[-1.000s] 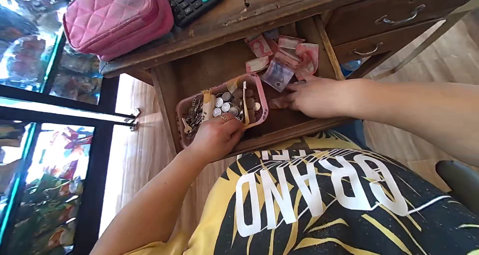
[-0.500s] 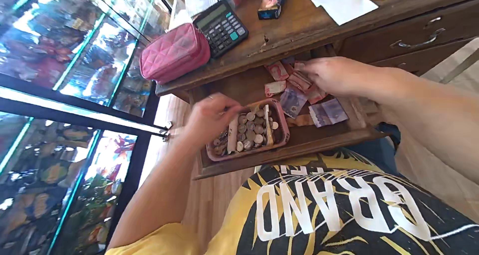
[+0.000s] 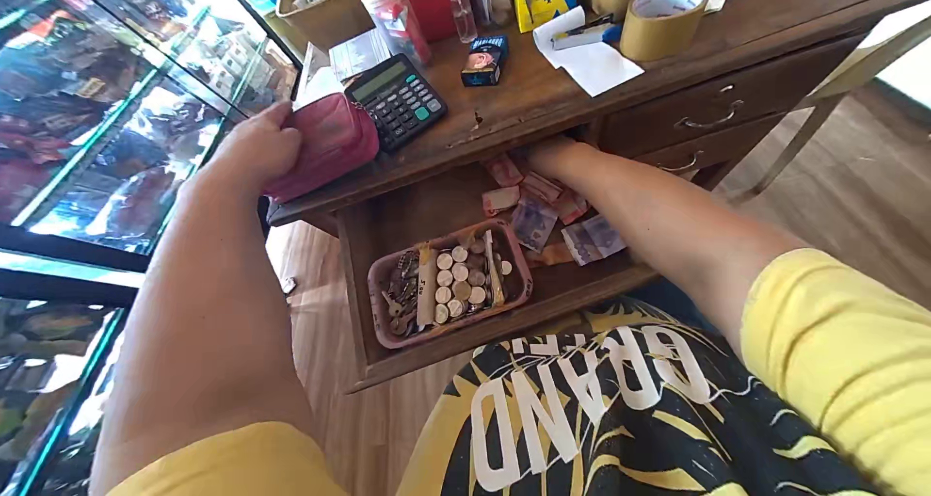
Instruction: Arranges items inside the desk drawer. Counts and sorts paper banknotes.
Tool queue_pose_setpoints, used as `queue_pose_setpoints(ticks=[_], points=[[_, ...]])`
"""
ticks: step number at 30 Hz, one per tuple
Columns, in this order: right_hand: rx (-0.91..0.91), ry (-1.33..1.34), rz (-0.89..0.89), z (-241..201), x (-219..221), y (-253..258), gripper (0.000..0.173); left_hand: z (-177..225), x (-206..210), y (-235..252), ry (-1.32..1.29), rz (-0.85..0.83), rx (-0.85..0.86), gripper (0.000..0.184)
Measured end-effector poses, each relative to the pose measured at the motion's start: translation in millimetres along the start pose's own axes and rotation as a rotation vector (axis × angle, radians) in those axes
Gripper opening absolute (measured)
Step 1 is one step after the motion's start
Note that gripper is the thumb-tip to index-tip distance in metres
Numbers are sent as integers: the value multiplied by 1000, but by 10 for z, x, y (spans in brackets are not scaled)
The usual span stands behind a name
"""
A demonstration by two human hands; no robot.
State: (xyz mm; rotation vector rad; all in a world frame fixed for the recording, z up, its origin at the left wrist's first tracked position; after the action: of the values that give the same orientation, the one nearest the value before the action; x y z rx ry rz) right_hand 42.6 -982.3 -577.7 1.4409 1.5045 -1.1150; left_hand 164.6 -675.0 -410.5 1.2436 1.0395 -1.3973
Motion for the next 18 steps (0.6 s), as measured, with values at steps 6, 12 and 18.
queue_pose_setpoints(ticks=[6,12,18], points=[[-61,-82,-140,145,217,-76,38,-153,2,-189,-128,202,90,51],[-207,6,-205,85,363,-714,47,-548,-120,-691,-280,605,358,34],[-107,53,-216,132,229,-677,25,-326,-163,-1504,-392,863,557,25]])
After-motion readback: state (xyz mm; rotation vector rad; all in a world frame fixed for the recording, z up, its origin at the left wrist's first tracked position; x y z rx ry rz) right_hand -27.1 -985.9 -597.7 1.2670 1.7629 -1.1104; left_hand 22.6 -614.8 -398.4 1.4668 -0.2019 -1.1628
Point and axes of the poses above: each hand's wrist, its own y-axis towards the middle knuckle, its own x-axis out of the palm, z = x × y, the point moved 10 cm from there along y, towards the middle knuckle, and after that the axes turned 6 degrees about -x, right-handed, at the moved point
